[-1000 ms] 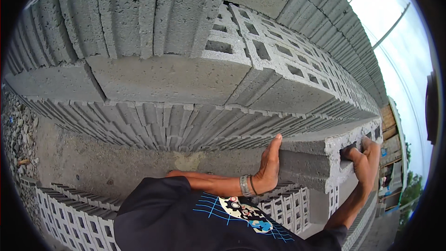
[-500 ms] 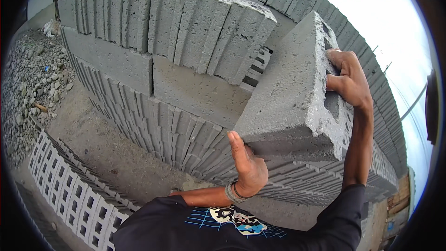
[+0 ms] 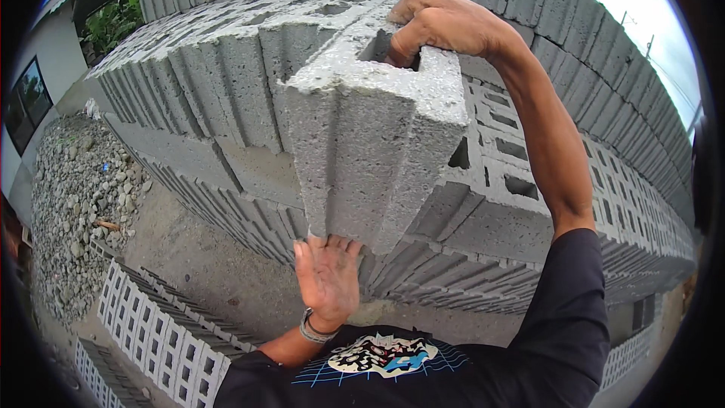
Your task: Stacking hollow concrete cinder blocks in an outdoor industrial or construction yard.
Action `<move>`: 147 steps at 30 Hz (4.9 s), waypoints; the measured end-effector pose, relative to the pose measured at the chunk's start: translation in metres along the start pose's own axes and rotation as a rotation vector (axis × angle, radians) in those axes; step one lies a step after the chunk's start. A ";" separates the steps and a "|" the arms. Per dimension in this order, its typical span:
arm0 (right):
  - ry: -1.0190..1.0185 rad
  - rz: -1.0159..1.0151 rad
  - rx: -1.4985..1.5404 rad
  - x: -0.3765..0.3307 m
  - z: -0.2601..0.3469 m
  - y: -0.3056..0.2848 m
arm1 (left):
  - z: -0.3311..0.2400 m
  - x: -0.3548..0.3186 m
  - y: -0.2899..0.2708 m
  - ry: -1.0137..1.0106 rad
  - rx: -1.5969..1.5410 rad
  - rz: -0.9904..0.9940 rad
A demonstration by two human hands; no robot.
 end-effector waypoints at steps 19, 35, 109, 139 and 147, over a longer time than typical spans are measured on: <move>0.219 0.216 0.155 0.021 -0.046 0.006 | 0.010 0.069 0.095 1.639 1.558 0.308; 0.463 0.060 0.115 -0.001 -0.058 -0.008 | 0.009 0.116 0.075 1.458 1.207 0.580; 2.271 0.091 -0.156 -0.712 0.229 -0.058 | 0.438 -0.274 -0.048 -1.446 0.828 0.317; 0.261 0.154 -0.046 -0.098 0.025 -0.064 | 0.090 -0.064 0.099 0.409 -0.028 -0.391; 0.146 0.220 0.036 -0.076 -0.015 -0.052 | 0.079 -0.068 0.064 0.135 0.018 -0.024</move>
Point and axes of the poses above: each hand's wrist, its own x-axis towards the middle knuckle, its own y-axis out of the palm, z = x × y, the point moved 4 cm from there along x, towards the middle knuckle, and after that the axes turned 7 degrees about -x, right-handed, at the moved point
